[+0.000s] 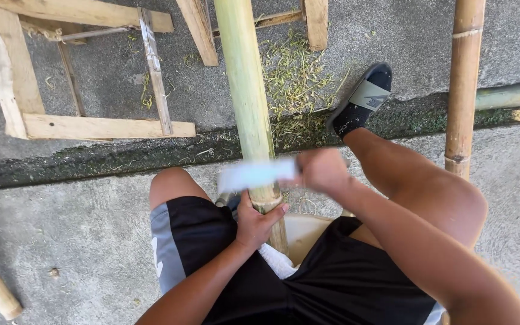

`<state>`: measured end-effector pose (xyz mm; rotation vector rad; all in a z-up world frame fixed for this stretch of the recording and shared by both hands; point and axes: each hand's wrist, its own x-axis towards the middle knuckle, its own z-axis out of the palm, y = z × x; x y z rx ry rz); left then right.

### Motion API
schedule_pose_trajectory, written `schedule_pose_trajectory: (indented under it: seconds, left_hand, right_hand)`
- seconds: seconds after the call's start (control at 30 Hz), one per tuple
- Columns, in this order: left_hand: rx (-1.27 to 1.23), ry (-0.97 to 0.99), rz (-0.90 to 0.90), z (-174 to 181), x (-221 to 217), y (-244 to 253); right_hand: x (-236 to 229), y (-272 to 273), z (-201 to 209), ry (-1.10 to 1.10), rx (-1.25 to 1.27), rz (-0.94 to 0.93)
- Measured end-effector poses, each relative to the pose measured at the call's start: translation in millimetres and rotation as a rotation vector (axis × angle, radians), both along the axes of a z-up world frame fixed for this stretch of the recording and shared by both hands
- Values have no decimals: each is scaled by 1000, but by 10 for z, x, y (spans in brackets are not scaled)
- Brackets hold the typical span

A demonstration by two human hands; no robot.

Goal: Scraping the outer layer of a bamboo pole using a small knife.

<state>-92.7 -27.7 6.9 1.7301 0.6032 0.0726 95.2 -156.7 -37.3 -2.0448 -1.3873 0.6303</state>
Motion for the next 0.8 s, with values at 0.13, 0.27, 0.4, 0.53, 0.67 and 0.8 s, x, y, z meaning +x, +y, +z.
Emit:
schedule_pose_trajectory:
  seconds: [0.13, 0.27, 0.4, 0.53, 0.67, 0.8]
  left_hand:
    - [-174, 114, 97, 30, 44, -21]
    - [-323, 45, 134, -102, -43, -8]
    - [-253, 106, 133, -20, 2, 10]
    - [134, 42, -78, -79, -56, 12]
    - [-260, 79, 136, -48, -27, -23]
    - [-56, 81, 0, -23, -27, 34]
  right_hand:
    - [94, 28, -63, 178, -299, -579]
    - [-80, -53, -107, -55, 7, -150]
    - [133, -19, 129, 84, -219, -499]
    - [-61, -39, 332, -15, -335, 83]
    - [-31, -99, 143, 33, -318, -260]
    - [-232, -192, 97, -141, -3, -73]
